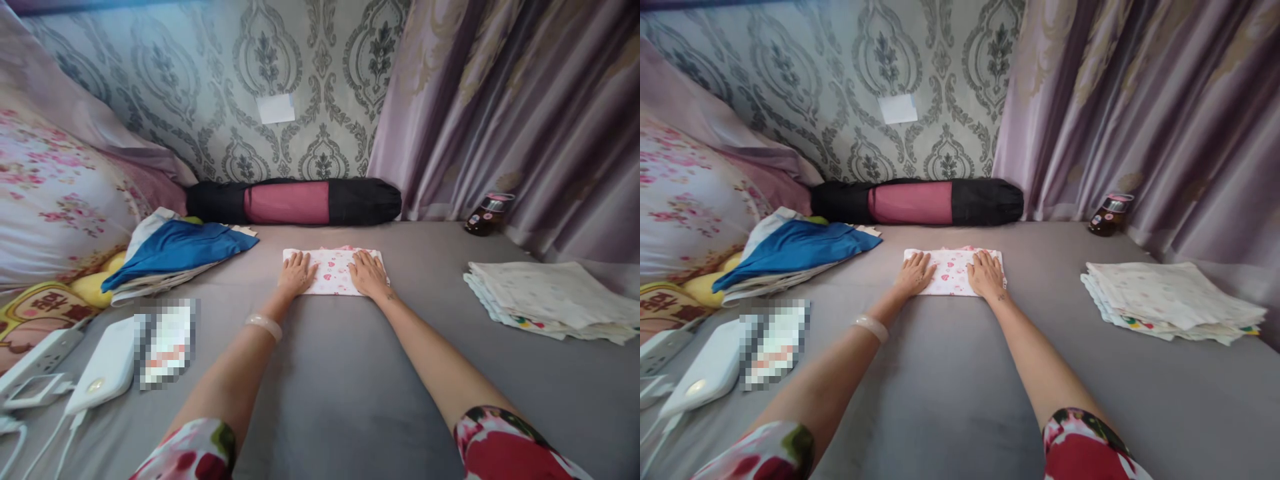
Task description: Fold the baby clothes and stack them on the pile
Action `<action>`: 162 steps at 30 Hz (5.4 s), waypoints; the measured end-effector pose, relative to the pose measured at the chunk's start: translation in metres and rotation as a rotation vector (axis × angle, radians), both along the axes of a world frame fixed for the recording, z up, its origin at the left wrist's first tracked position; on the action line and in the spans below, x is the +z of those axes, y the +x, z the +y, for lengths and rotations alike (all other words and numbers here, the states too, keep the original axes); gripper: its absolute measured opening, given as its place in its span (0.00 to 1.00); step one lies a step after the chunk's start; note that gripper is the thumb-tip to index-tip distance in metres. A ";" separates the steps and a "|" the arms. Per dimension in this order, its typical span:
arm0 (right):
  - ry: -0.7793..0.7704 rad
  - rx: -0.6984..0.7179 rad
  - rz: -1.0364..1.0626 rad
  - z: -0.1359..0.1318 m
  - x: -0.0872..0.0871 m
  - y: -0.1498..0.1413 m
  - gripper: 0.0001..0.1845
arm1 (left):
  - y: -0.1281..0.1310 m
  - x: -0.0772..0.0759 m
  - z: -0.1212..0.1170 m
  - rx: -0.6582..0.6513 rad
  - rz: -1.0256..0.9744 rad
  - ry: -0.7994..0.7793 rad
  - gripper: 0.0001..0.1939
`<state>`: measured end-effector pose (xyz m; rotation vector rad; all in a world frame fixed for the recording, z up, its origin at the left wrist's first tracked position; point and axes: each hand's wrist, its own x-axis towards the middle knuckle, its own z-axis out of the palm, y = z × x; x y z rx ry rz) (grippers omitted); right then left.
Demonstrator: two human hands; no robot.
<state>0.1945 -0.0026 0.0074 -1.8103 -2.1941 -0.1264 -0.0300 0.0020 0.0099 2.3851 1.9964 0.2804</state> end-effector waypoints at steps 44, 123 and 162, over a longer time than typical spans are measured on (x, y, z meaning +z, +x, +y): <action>-0.150 0.078 0.045 -0.001 0.011 -0.077 0.29 | -0.047 0.003 -0.054 0.044 -0.057 0.034 0.27; -0.200 0.338 0.029 0.004 0.007 -0.184 0.31 | -0.072 -0.026 -0.040 0.189 -0.546 0.279 0.21; -0.180 -0.076 0.054 0.028 0.006 -0.091 0.31 | -0.053 -0.007 -0.056 -0.080 -0.087 0.044 0.28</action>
